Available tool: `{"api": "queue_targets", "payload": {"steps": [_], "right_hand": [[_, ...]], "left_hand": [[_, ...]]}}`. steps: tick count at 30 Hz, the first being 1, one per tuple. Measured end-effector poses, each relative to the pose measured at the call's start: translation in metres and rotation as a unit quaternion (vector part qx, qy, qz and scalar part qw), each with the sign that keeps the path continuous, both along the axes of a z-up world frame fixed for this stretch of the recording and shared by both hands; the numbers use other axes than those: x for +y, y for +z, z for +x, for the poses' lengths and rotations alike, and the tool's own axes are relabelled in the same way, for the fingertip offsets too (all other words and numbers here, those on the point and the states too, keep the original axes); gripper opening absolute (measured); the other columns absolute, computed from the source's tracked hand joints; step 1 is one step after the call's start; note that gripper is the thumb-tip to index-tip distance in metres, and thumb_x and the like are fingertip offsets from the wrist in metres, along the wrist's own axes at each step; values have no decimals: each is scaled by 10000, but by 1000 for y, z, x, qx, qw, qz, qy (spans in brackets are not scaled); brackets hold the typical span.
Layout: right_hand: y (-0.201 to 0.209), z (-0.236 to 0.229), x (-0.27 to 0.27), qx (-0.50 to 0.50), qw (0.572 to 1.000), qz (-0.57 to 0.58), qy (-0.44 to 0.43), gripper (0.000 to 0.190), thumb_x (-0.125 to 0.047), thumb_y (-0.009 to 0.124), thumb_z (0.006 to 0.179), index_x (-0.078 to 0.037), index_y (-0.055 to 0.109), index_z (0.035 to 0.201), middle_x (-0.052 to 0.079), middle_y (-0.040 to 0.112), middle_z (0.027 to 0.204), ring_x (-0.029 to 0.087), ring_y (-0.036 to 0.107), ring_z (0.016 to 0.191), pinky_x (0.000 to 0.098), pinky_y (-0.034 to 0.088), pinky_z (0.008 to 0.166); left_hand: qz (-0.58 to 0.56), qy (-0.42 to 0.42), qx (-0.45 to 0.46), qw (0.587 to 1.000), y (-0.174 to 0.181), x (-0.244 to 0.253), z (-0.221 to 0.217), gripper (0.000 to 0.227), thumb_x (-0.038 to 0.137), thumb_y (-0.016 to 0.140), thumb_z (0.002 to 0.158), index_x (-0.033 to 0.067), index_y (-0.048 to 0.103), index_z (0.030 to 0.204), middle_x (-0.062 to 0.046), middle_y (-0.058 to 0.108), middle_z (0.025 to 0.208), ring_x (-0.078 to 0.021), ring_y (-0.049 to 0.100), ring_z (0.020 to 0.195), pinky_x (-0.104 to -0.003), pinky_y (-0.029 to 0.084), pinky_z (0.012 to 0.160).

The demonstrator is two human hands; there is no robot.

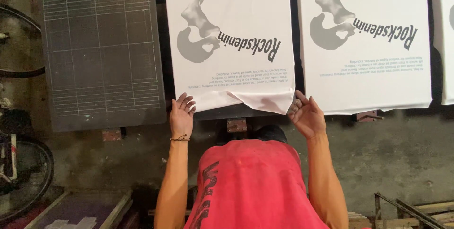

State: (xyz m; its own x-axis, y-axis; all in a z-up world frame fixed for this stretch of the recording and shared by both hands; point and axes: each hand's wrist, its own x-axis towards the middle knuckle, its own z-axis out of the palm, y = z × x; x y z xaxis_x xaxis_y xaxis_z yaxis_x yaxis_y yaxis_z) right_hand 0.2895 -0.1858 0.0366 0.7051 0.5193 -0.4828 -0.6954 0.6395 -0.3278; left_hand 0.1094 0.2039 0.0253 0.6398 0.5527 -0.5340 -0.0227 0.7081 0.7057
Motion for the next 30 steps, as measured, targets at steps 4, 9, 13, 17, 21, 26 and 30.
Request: {"api": "queue_targets", "payload": {"steps": [4, 9, 13, 17, 21, 26, 30], "right_hand": [[-10, -4, 0, -10, 999, -29, 13, 351, -293, 613, 1008, -91, 663, 1290, 45, 681, 928, 158, 602, 799, 293, 519, 742], [-53, 5, -6, 55, 993, -88, -48, 153, -296, 726, 978, -144, 713, 955, -52, 602, 760, 69, 532, 648, 187, 457, 627], [-68, 8, -11, 51, 984, -169, -25, 229, -361, 702, 996, -165, 672, 881, -56, 598, 687, 67, 539, 580, 179, 454, 585], [-46, 5, 0, -133, 782, -606, 56, 441, -478, 574, 1078, -109, 646, 848, 161, 649, 705, 307, 615, 685, 387, 484, 647], [-56, 23, 1, -217, 597, -749, 186, 269, -512, 666, 970, -249, 712, 1001, -42, 719, 693, 246, 733, 809, 399, 538, 789], [-84, 36, 2, -200, 557, -775, 220, 347, -527, 724, 907, -206, 716, 1038, 34, 737, 840, 336, 720, 890, 506, 551, 794], [-66, 35, 12, -193, 561, -772, 227, 349, -435, 743, 913, -125, 740, 1075, 140, 746, 929, 443, 707, 951, 575, 551, 808]], "left_hand": [[-133, -15, -146, 980, 0, -3, -2, 601, 530, 434, 1035, 93, 589, 1416, -153, 633, 1396, -268, 632, 1221, -398, 522, 1002], [-155, -15, -159, 975, -5, 0, -1, 503, 451, 487, 1037, 112, 620, 1383, -132, 606, 1438, -277, 579, 1305, -410, 495, 1054], [0, 90, 63, 994, -91, 33, -21, 220, 338, 605, 1038, 134, 683, 1010, -70, 761, 956, -190, 724, 872, -271, 542, 681], [364, 28, 388, 847, -133, 52, -40, 349, 477, 698, 910, 145, 751, 817, -88, 726, 738, -227, 702, 684, -328, 532, 542], [422, -26, 472, 774, -145, 65, -32, 514, 659, 714, 849, 147, 737, 886, -125, 726, 842, -366, 724, 890, -490, 567, 697], [394, -146, 524, 741, -111, 69, -14, 575, 721, 704, 771, 162, 775, 886, -148, 757, 901, -395, 721, 974, -502, 583, 787], [393, -182, 531, 728, -142, 86, -21, 471, 563, 743, 735, 150, 760, 960, -104, 756, 920, -356, 731, 974, -487, 591, 800]]}}
